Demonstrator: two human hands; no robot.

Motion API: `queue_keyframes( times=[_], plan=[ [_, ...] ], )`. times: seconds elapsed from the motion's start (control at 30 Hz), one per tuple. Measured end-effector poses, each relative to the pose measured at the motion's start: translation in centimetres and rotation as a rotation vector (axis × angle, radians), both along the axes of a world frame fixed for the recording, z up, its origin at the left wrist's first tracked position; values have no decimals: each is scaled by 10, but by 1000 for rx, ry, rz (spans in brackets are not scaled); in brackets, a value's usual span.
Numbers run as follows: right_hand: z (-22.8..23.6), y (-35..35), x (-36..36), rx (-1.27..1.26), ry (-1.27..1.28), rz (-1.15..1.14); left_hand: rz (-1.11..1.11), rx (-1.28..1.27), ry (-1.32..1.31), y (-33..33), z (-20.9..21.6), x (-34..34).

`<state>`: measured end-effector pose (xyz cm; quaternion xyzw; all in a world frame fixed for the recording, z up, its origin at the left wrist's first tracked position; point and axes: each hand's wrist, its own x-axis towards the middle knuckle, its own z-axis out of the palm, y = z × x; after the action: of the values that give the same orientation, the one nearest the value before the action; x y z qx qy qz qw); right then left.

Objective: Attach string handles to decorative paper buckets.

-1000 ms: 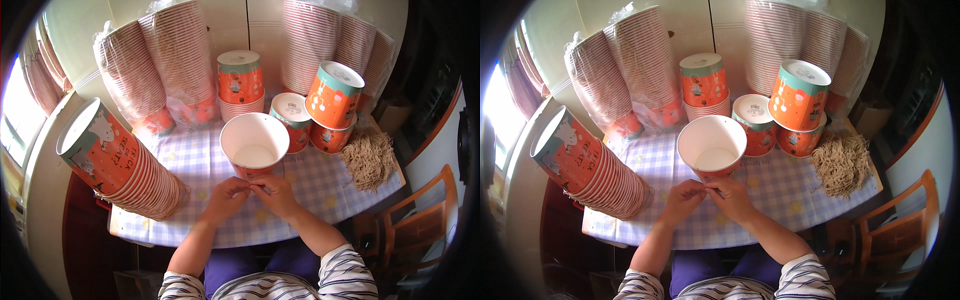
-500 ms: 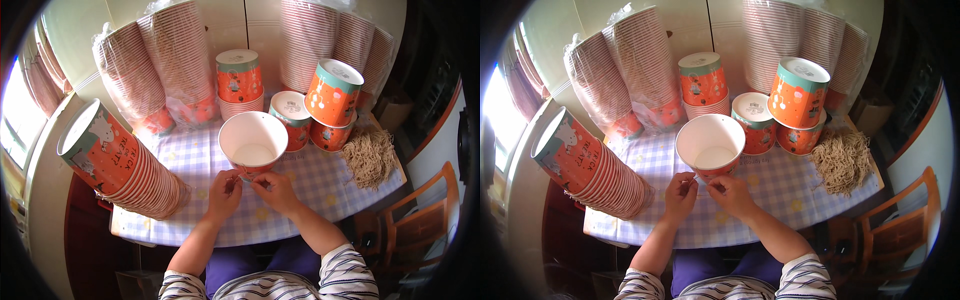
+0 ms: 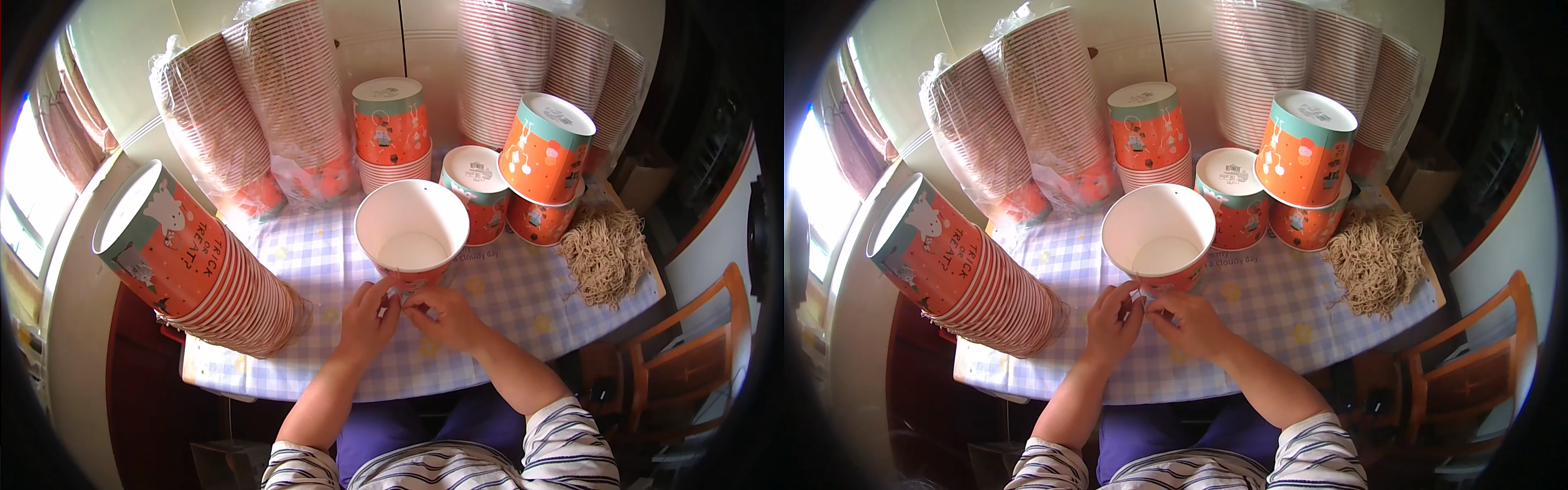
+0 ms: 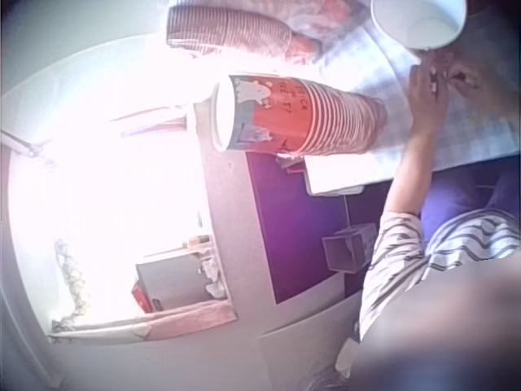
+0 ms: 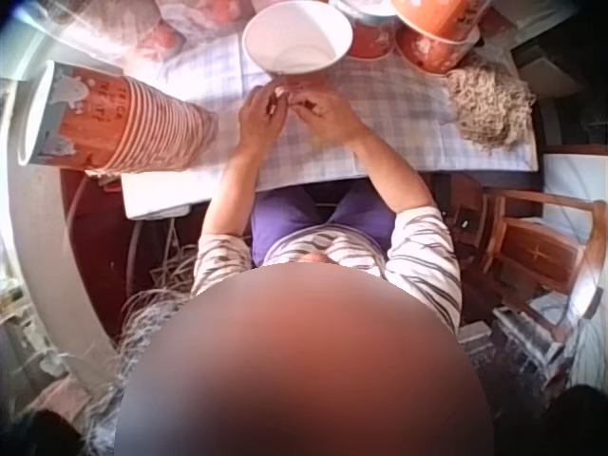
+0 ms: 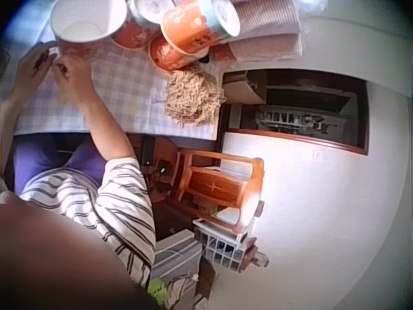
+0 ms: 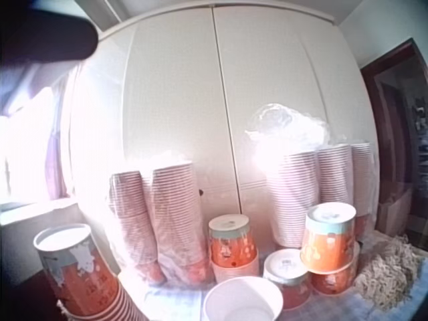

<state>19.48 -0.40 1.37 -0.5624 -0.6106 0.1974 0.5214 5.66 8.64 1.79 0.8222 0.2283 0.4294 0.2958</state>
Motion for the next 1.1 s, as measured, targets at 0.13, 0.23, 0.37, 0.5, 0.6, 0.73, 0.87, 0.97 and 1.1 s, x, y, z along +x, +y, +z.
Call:
queue_keyframes(
  times=[0.13,0.23,0.37,0.5,0.6,0.73,0.87,0.97,1.1],
  plan=[
    [4,2,-3,18,37,-116,0,-11,-18,-1,-1,1],
    [0,6,-2,189,-176,-262,36,-23,5,0,-4,3],
    [0,11,-2,269,-358,-350,36,-157,-21,1,-8,6],
    [-1,16,-4,303,-431,-434,-76,-628,-140,0,-13,10],
    [-1,17,-6,299,-465,-465,-220,-893,-296,3,-11,11],
    [-6,19,-9,244,-448,-480,-358,-1212,-393,11,-14,8],
    [-4,19,-10,153,-179,-402,-389,-1396,-427,10,-10,8],
    [1,19,-13,-23,201,-268,-369,-1423,-456,11,-12,7],
    [2,23,-12,-116,490,-160,-356,-1402,-450,11,-15,6]
  ],
)
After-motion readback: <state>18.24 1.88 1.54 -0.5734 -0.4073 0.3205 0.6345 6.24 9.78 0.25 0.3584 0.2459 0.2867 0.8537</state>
